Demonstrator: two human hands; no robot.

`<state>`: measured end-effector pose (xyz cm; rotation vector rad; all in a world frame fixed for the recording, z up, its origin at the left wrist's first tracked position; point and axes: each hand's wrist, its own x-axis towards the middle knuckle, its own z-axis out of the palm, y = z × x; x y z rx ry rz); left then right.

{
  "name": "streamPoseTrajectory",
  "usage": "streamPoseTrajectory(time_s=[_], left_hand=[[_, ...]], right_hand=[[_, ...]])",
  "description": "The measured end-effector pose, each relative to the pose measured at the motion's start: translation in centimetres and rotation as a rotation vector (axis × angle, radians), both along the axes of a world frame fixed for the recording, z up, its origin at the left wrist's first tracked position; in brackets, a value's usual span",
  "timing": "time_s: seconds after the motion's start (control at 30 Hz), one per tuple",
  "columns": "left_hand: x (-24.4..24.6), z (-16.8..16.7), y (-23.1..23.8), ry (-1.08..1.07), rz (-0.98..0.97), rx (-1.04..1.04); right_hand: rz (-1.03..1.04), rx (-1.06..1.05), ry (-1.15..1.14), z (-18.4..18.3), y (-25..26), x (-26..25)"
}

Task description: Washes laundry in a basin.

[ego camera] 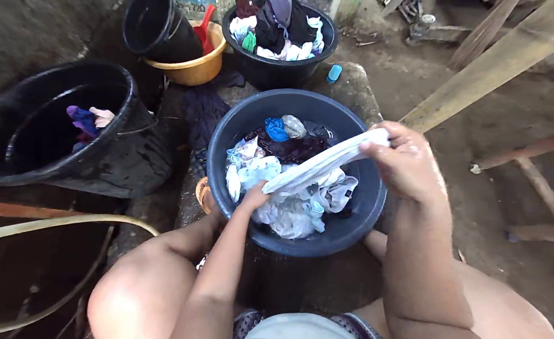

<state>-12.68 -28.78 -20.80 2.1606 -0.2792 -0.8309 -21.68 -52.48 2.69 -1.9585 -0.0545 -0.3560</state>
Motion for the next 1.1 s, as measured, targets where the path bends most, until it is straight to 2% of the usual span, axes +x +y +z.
streamPoseTrajectory(time_s=[0.1, 0.2, 0.27, 0.3, 0.37, 0.43, 0.47, 0.53, 0.63, 0.7, 0.77, 0.8, 0.9, 0.97, 1.0, 1.03, 1.1], left_hand=[[0.8, 4.5, -0.2, -0.078, -0.021, -0.050], [2.3, 9.2, 1.9, -0.094, -0.075, -0.082], [3.4, 10.9, 3.2, -0.068, -0.124, -0.043], [4.2, 10.3, 3.6, -0.064, -0.106, -0.029], [5.8, 6.9, 4.3, -0.075, 0.048, 0.024], [7.2, 2.8, 3.8, -0.105, 0.236, 0.163], [7.2, 1.1, 2.9, -0.101, 0.269, 0.257], [6.0, -1.6, 0.0, 0.034, 0.148, 0.422], [2.4, -5.2, -5.0, 0.126, -0.048, 0.547], [1.0, -7.4, -6.6, 0.086, -0.147, 0.590], [2.0, -9.1, -6.0, 0.052, -0.230, 0.565], [3.0, -9.7, -5.0, 0.037, -0.250, 0.549], [4.8, -10.2, -4.1, 0.059, -0.170, 0.571], [3.5, -10.2, -5.9, 0.049, -0.036, 0.626], [2.5, -10.6, -6.9, 0.036, 0.003, 0.638], [1.6, -10.8, -7.5, 0.041, 0.007, 0.647], [0.2, -10.3, -6.9, 0.126, -0.103, 0.672]], right_hand=[[-0.129, 0.239, -0.111, -1.0, -2.2, 0.0], [-0.281, 0.268, -0.063, -4.0, -5.9, 0.4], [-0.415, 0.257, 0.044, -7.1, -7.7, 1.2], [-0.474, 0.255, 0.132, -9.0, -8.5, 1.8], [-0.520, 0.258, 0.335, -13.8, -9.5, 3.5], [-0.458, 0.232, 0.517, -19.3, -9.4, 5.3], [-0.397, 0.201, 0.591, -22.1, -8.7, 5.8], [-0.299, 0.089, 0.673, -27.8, -6.4, 6.5], [-0.150, -0.275, 0.791, -33.3, -1.7, 6.8], [0.033, -0.496, 0.834, -35.0, 0.0, 6.5], [0.248, -0.622, 0.815, -36.1, -1.9, 6.7], [0.282, -0.640, 0.845, -36.1, -3.2, 7.0], [0.072, -0.688, 0.983, -35.4, -4.3, 7.0], [-0.106, -0.625, 1.000, -35.4, -1.5, 6.2], [-0.114, -0.605, 0.993, -35.3, 0.2, 5.7], [-0.032, -0.625, 0.996, -35.0, 1.5, 5.2], [0.224, -0.731, 1.037, -34.3, 2.3, 4.5]])
